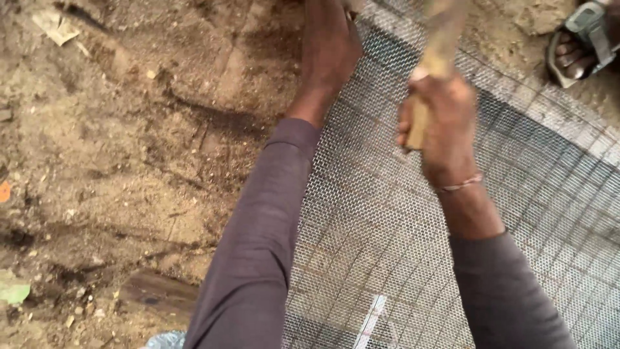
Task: The person is hammering a wire mesh onto a wooden frame using a hammer.
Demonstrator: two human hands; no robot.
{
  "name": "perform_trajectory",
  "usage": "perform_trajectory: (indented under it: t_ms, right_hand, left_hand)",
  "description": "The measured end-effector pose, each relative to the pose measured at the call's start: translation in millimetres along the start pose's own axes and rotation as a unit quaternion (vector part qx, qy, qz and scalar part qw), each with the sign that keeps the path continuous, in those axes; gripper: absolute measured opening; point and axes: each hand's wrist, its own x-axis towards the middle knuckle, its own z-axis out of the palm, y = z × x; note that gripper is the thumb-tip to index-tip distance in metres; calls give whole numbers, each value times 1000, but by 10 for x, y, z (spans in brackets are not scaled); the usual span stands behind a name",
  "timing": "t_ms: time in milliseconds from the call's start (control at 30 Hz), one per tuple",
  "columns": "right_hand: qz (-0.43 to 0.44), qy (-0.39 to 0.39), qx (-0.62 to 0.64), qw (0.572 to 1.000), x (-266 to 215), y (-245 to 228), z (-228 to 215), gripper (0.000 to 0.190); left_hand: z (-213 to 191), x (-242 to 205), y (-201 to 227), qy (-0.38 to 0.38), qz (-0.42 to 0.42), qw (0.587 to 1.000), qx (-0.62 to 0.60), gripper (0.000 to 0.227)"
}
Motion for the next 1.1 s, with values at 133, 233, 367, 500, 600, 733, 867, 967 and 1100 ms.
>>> perform_trajectory:
  t_ms: [133,233,367,500,600,733,867,967,1100]
  right_hand:
    - [-180,-11,43,983,84,242,-37,24]
    - [-240,-28,35,970,144,275,70,35]
    - [-2,-44,16,999,42,132,85,25]
    - [-212,-2,116,970,140,472,-3,19]
    - [-209,-9,38,977,291,592,11,27]
    - [46,-23,-25,998,226,241,-75,26]
    - [-147,-4,152,977,146,410,-124,20]
    - [-194,-15,98,976,153,358,-97,20]
    - [-193,-42,-250,948,120,327,-161,30]
  left_hand:
    - [99,-95,-73,24,31,997,68,36]
    - [17,-20,15,70,49,994,64,49]
    - [-88,13,140,80,40,993,72,61]
    - [39,-5,21,-49,-97,991,72,45]
    - [41,27,-4,-17,-81,994,75,62]
    - [-58,104,121,14,-38,998,42,72]
    - [-127,10,166,-21,-105,994,-25,68]
    - [-69,101,144,-26,-114,992,-41,60]
    - [34,91,-96,17,-200,975,-101,31]
